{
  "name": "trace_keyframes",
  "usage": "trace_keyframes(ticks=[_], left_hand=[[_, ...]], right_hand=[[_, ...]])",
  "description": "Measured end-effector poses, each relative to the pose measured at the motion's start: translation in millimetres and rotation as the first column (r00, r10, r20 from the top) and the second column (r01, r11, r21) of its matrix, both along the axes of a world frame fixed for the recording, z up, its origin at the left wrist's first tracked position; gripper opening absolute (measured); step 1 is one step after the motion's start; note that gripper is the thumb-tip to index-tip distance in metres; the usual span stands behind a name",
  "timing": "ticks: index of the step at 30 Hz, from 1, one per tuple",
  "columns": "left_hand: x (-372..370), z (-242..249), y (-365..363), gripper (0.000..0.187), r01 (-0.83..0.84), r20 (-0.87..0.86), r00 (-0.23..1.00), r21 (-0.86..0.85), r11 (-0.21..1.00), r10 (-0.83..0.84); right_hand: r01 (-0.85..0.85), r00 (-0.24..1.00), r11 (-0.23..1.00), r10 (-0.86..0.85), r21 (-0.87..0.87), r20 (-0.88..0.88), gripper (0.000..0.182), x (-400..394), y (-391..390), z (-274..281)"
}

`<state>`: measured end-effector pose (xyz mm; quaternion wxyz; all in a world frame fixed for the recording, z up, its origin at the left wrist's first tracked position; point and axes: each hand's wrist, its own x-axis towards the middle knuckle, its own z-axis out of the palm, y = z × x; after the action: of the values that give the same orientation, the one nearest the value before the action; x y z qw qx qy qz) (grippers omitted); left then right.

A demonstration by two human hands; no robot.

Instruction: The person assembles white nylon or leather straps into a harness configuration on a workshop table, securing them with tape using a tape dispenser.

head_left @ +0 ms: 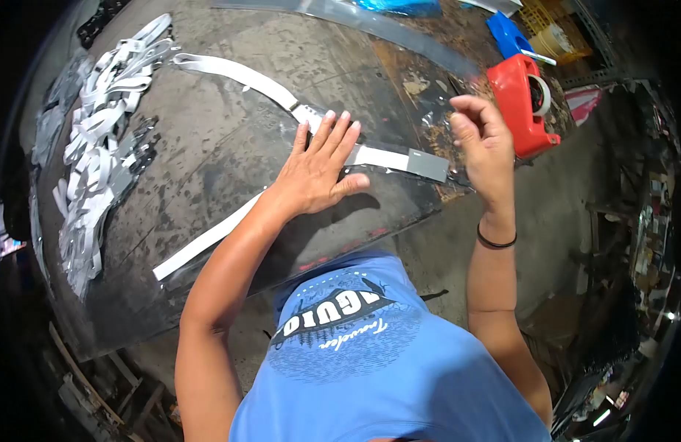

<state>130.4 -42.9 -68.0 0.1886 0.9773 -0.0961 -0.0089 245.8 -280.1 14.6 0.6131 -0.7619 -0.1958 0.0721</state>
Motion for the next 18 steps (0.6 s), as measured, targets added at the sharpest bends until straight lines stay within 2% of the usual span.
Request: trace_keyframes(ticks=[1,2,3,5,7,9,11,12,13,15,17,18], left_hand=[[2,3,9,0.086,-0.031,0.000,1.000,-0.122,0.992,0.032],[6,8,24,0.074,-0.081,0.146,0.984,-0.133,0.988,0.100],[12,19,45,0.074,-0.098,0.144,0.983,-0.108,0.989,0.113],[24,40,102,0.057,-0.184,0.415,0.888,-0.078,0.980,0.200],[31,41,162,0.043,-0.320,0.443,0.864,0.114,0.941,0.240],[40,41,212,0.039,-0.372,0.421,0.869,0.208,0.904,0.261],[47,43,253,0.041,-0.348,0.310,0.918,0.322,0.881,0.249],[52,46,260,0.040,-0.371,0.231,0.924,0.347,0.861,0.305],[58,47,266,0.040,-0.382,0.236,0.920,0.361,0.851,0.313],[71,44,280,0.043,-0.308,0.101,0.949,0.498,0.811,0.298],[83,40,296,0.049,-0.247,0.074,0.966,0.542,0.803,0.247],[91,46,294,0.051,-0.171,-0.036,0.968,0.634,0.754,0.249]], right_hand=[[-0.020,1.000,0.998,0.019,-0.067,-0.018,0.021,-3,6,-9],[-0.043,0.994,0.974,0.065,-0.224,0.090,0.022,-6,14,-17],[-0.044,0.974,0.926,0.123,-0.376,0.191,0.023,-11,23,-22],[-0.074,0.913,0.884,0.247,-0.461,0.326,0.025,-20,42,-30],[-0.049,0.854,0.856,0.302,-0.515,0.422,0.030,-27,58,-46],[-0.036,0.839,0.822,0.334,-0.568,0.430,0.039,-32,68,-54],[-0.045,0.856,0.765,0.361,-0.643,0.370,0.043,-39,75,-51],[-0.056,0.851,0.778,0.365,-0.626,0.378,0.043,-40,76,-53],[-0.043,0.857,0.763,0.361,-0.645,0.369,0.045,-41,76,-55],[-0.038,0.858,0.751,0.363,-0.659,0.364,0.046,-42,79,-56],[-0.049,0.900,0.723,0.331,-0.689,0.283,0.048,-42,81,-51],[-0.051,0.908,0.711,0.325,-0.701,0.263,0.048,-41,82,-51]])
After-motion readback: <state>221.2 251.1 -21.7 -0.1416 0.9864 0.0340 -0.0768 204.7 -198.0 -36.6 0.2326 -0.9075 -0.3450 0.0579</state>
